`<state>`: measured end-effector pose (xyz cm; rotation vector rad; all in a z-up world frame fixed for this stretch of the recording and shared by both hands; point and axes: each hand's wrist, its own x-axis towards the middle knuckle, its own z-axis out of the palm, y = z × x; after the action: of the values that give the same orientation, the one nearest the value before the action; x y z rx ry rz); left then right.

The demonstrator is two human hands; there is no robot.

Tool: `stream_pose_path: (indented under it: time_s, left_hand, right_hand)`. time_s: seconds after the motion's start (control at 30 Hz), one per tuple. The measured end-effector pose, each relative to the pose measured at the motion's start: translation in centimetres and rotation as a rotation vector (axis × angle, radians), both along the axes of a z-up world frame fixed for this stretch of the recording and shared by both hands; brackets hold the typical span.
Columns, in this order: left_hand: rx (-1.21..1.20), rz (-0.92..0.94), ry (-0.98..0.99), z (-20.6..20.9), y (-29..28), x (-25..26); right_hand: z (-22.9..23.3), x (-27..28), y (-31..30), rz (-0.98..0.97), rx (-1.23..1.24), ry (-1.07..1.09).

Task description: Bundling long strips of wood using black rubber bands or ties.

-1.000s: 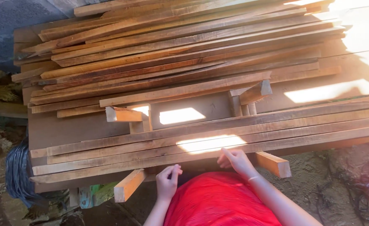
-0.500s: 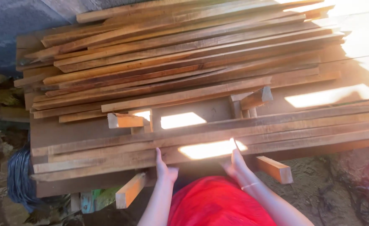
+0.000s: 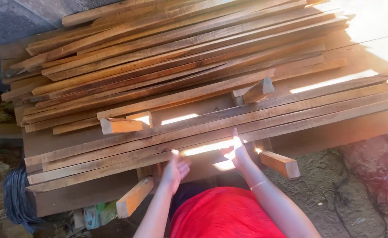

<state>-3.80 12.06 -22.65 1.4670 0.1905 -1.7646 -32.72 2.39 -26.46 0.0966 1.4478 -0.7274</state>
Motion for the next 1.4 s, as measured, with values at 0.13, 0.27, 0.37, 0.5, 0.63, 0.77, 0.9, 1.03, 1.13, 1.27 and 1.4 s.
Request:
stream_pose_path:
  time_s: [0.13,0.27,0.37,0.5,0.63,0.77,0.9,1.03,1.13,1.27,1.4]
  left_hand:
    - [-0.42,-0.839,-0.828,11.4,-4.8,-6.8]
    - [-0.609,-1.303,-1.362,13.6,-11.5,-9.6]
    - [-0.488,-1.585,-1.451,10.7,-13.0,-10.2]
    - [-0.513,-1.723,-1.614,8.4,-13.3,-10.5]
    - [-0.502,-1.754,-1.604,9.1,-13.8,-10.5]
    - [-0.477,-1.778,-1.553,10.0,-13.7,-10.5]
    - [-0.477,-1.787,-1.545,10.1,-14.0,-10.3]
    - [-0.481,-1.797,-1.552,9.9,-13.8,-10.6]
    - [-0.463,-1.79,-1.547,10.0,-14.0,-10.5]
    - [-0.462,-1.788,-1.545,10.1,-13.7,-10.3]
    - [-0.457,-1.799,-1.549,10.1,-13.9,-10.8]
  right_hand:
    - [-0.1,-1.4,3.0,0.014,-0.129,-0.152]
    - [1.0,-1.4,3.8,-0.42,-0.263,-0.303]
    - [-0.6,-1.3,3.8,-0.434,-0.231,-0.165]
    - [-3.5,-1.4,4.1,-0.241,-0.194,-0.083]
    - [-6.7,-2.8,4.4,-0.105,-0.275,-0.055]
    - [-6.5,-2.5,4.2,-0.074,-0.342,-0.062]
    - [-5.5,-2.1,3.5,-0.083,-0.282,-0.035]
    - [-6.2,-2.8,3.6,-0.029,-0.338,-0.053]
    - [-4.4,-2.2,2.6,-0.014,-0.332,-0.029]
    - [-3.0,-2.9,2.2,-0.051,-0.242,0.037]
    - [-4.9,-4.0,2.6,0.023,-0.291,-0.017]
